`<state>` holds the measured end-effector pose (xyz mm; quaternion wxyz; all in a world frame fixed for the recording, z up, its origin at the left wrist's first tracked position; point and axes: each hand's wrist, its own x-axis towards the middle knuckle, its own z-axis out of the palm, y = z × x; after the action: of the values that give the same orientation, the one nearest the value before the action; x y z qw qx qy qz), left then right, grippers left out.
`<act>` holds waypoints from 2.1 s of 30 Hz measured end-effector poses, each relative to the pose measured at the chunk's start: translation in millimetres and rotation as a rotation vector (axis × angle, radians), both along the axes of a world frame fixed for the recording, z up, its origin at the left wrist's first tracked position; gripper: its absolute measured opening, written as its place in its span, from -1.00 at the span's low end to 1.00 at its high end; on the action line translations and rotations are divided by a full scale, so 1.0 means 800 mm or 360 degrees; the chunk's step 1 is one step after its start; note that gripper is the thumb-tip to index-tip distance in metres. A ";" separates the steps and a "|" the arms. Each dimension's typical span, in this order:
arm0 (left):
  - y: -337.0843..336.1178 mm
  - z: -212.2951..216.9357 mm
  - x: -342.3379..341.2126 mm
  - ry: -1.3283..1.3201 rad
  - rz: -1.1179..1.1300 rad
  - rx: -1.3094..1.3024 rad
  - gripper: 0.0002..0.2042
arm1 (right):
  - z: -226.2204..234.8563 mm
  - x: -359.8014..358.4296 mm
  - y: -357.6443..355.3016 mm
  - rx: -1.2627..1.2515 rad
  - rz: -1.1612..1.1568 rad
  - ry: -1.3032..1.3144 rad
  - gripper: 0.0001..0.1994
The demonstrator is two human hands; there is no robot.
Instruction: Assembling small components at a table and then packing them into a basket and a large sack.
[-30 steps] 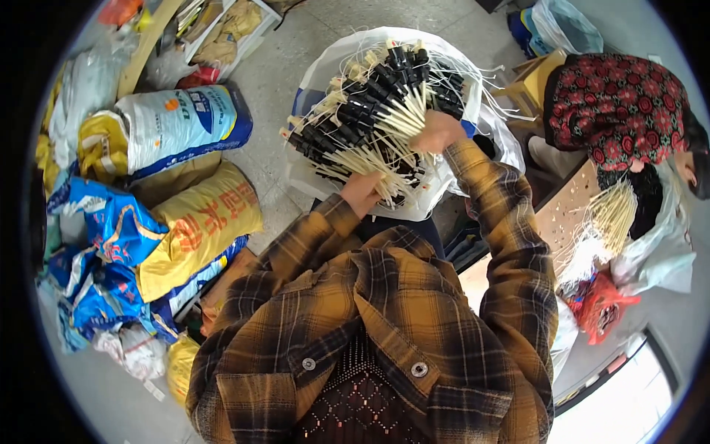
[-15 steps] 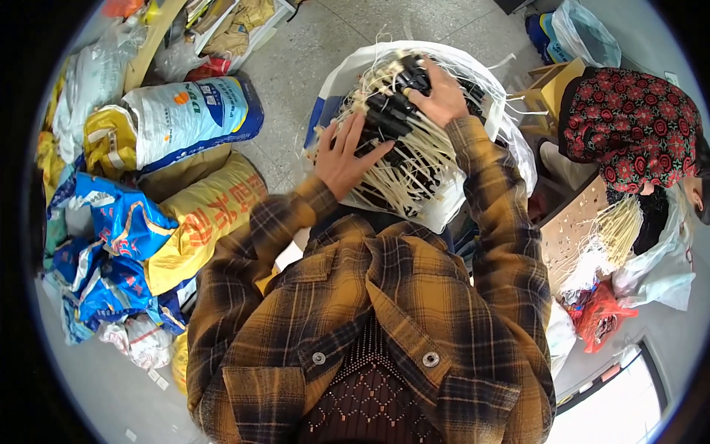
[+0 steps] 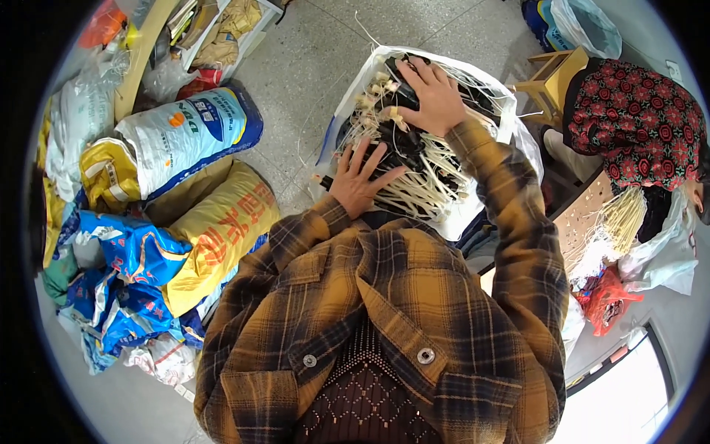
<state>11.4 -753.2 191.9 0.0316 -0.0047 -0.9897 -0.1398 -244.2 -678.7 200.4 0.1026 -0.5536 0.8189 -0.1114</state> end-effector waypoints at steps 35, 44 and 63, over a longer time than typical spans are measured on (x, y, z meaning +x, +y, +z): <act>-0.104 -0.034 0.059 -0.0322 0.1019 0.0778 -0.59 | -0.007 -0.034 -0.200 -0.0028 -0.0282 -0.1145 -0.41; -0.138 0.007 0.056 -0.0049 0.1054 0.1189 -0.79 | 0.128 0.083 -0.061 -0.0273 0.0025 -0.0584 -0.73; -0.161 -0.048 0.009 -0.0790 0.0437 0.0710 -0.62 | -0.055 0.168 0.228 0.0225 -0.2119 -0.0143 -0.64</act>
<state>18.9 -882.0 153.1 -0.1910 0.1695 -0.9037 -0.3437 -109.5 -495.9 156.7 0.0820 0.0828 0.9859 -0.1200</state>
